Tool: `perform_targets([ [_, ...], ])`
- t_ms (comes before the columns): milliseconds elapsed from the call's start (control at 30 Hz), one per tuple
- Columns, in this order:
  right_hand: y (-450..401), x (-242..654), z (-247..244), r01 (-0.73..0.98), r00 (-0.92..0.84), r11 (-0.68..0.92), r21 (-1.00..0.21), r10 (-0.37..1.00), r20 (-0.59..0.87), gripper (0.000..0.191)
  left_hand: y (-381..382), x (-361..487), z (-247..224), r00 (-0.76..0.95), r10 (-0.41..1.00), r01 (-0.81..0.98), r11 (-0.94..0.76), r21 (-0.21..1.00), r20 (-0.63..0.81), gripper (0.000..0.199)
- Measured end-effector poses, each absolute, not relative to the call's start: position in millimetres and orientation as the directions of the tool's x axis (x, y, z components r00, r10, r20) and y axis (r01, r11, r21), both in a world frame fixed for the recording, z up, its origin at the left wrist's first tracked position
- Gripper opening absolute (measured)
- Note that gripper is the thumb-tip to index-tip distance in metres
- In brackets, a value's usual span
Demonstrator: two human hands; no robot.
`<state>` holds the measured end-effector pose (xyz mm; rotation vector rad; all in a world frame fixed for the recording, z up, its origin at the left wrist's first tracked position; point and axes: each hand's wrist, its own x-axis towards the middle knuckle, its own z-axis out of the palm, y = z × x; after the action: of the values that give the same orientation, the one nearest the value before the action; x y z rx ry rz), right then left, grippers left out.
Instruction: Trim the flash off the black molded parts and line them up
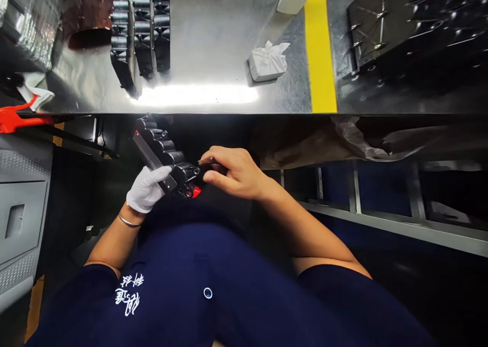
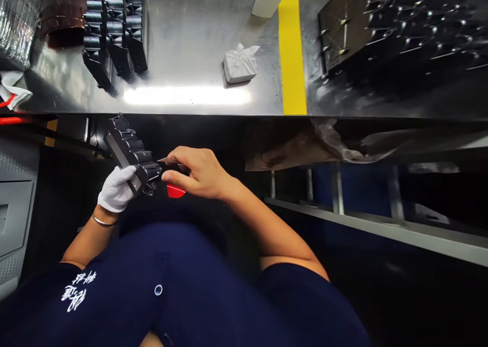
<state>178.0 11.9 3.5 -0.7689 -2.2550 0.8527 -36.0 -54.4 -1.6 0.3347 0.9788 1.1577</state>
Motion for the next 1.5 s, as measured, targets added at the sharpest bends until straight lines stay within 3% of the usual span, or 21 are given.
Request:
perform_targets([
  [167, 12, 172, 11, 0.187, -0.756, 0.768, -0.613, 0.511, 0.41, 0.051, -60, -33, -6, 0.157, 0.876, -0.552, 0.46, 0.695, -0.455, 0.042],
  [500, 10, 166, -3, 0.396, -0.53, 0.817, -0.42, 0.577, 0.622, 0.051, -60, -12, 0, 0.05, 0.83, -0.736, 0.407, 0.541, -0.555, 0.024],
  [667, 10, 165, -1, 0.502, -0.546, 0.794, -0.343, 0.598, 0.587, 0.054, -55, -7, 14, 0.099, 0.704, -0.822, 0.456, 0.34, -0.704, 0.02],
  [733, 12, 167, 1, 0.487, -0.556, 0.791, -0.372, 0.609, 0.566, 0.052, -54, -8, 19, 0.124, 0.668, -0.848, 0.455, 0.271, -0.734, 0.023],
  [833, 20, 172, 6, 0.465, -0.545, 0.777, -0.424, 0.629, 0.554, 0.045, -53, -12, 25, 0.064, 0.658, -0.859, 0.419, 0.294, -0.751, 0.023],
  [933, 30, 177, 12, 0.475, -0.607, 0.809, -0.345, 0.586, 0.537, 0.042, -54, -14, 29, 0.043, 0.665, -0.861, 0.403, 0.31, -0.746, 0.023],
  [1100, 45, 183, 25, 0.417, -0.746, 0.87, -0.263, 0.493, 0.447, 0.044, -55, -13, 35, 0.167, 0.659, -0.87, 0.449, 0.205, -0.733, 0.025],
  [1233, 54, 185, 31, 0.285, -0.826, 0.876, -0.389, 0.43, 0.364, 0.044, -56, -15, 34, 0.125, 0.648, -0.85, 0.46, 0.256, -0.752, 0.024],
  [1333, 56, 186, 31, 0.192, -0.858, 0.821, -0.539, 0.407, 0.315, 0.045, -58, -15, 32, 0.17, 0.652, -0.853, 0.472, 0.221, -0.739, 0.023],
  [1500, 55, 192, 23, 0.088, -0.927, 0.571, -0.816, 0.347, 0.143, 0.049, -60, -14, 29, 0.257, 0.639, -0.839, 0.52, 0.161, -0.725, 0.025],
])
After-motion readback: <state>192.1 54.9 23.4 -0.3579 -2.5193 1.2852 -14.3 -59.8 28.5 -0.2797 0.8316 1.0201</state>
